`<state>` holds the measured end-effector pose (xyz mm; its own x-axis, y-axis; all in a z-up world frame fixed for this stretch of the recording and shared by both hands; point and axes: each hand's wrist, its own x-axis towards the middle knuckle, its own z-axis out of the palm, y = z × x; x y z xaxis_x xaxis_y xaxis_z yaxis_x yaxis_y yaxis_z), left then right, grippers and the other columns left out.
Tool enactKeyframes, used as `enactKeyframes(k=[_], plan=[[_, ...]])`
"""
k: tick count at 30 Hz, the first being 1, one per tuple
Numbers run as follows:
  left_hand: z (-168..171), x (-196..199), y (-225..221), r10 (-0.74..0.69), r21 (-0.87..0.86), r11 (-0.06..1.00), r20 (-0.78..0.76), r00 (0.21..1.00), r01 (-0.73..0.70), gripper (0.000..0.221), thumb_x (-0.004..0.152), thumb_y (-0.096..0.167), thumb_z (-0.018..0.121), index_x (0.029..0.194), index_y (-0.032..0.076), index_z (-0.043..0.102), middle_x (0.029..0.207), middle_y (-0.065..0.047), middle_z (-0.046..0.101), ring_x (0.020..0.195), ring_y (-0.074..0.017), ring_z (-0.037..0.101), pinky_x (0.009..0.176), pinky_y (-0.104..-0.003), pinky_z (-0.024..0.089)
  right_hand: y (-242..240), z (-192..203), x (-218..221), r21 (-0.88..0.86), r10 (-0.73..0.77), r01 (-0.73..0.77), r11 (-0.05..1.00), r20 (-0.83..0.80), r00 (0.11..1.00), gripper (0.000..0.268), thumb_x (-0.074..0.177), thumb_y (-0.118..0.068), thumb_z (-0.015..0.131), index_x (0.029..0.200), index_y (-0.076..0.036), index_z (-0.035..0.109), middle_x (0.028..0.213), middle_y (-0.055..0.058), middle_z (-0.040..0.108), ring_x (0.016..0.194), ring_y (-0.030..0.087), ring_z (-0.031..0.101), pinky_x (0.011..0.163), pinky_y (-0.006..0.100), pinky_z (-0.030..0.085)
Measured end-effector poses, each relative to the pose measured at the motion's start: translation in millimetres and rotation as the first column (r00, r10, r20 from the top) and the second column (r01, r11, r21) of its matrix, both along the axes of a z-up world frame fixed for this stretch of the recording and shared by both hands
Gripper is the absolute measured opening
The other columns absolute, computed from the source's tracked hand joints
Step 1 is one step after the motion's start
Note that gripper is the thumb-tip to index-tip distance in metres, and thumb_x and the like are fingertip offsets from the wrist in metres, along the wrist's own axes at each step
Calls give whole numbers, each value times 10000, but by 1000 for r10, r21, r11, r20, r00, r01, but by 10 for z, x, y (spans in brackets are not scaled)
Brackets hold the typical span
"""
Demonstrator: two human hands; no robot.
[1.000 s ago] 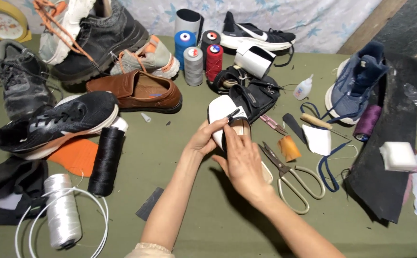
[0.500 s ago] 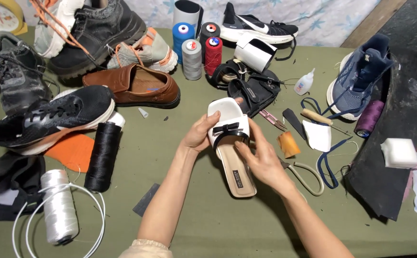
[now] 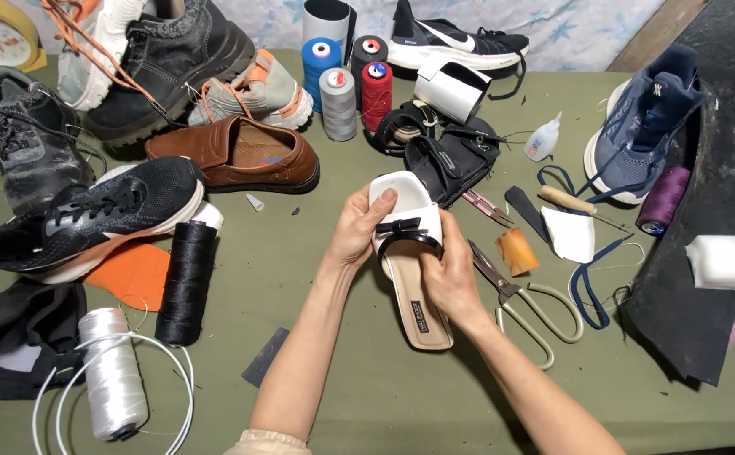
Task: The person is trimming a black rubber sole patch with scissors to fit the bottom of a white high-heeled sandal.
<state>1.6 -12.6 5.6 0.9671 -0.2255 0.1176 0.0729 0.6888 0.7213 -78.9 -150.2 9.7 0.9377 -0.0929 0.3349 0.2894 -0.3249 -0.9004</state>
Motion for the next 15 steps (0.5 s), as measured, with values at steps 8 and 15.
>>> enactKeyframes(k=[8, 15], plan=[[-96, 48, -26, 30, 24, 999, -5, 1000, -30, 160, 958, 139, 723, 1039, 1, 711, 818, -165, 749, 716, -172, 742, 615, -313, 639, -6, -99, 45, 19, -111, 111, 994, -13, 994, 424, 845, 83, 631, 1229, -87, 689, 953, 170, 728, 933, 212, 657, 776, 383, 547], [292, -160, -21, -12, -69, 998, -7, 1000, 11, 182, 935, 111, 730, 1084, 9, 712, 896, -197, 762, 808, -252, 765, 695, -367, 647, 143, 275, -231, 51, -26, 36, 998, -173, 985, 521, 865, 29, 666, 1362, 5, 513, 1189, 340, 647, 1128, 525, 638, 940, 625, 500]])
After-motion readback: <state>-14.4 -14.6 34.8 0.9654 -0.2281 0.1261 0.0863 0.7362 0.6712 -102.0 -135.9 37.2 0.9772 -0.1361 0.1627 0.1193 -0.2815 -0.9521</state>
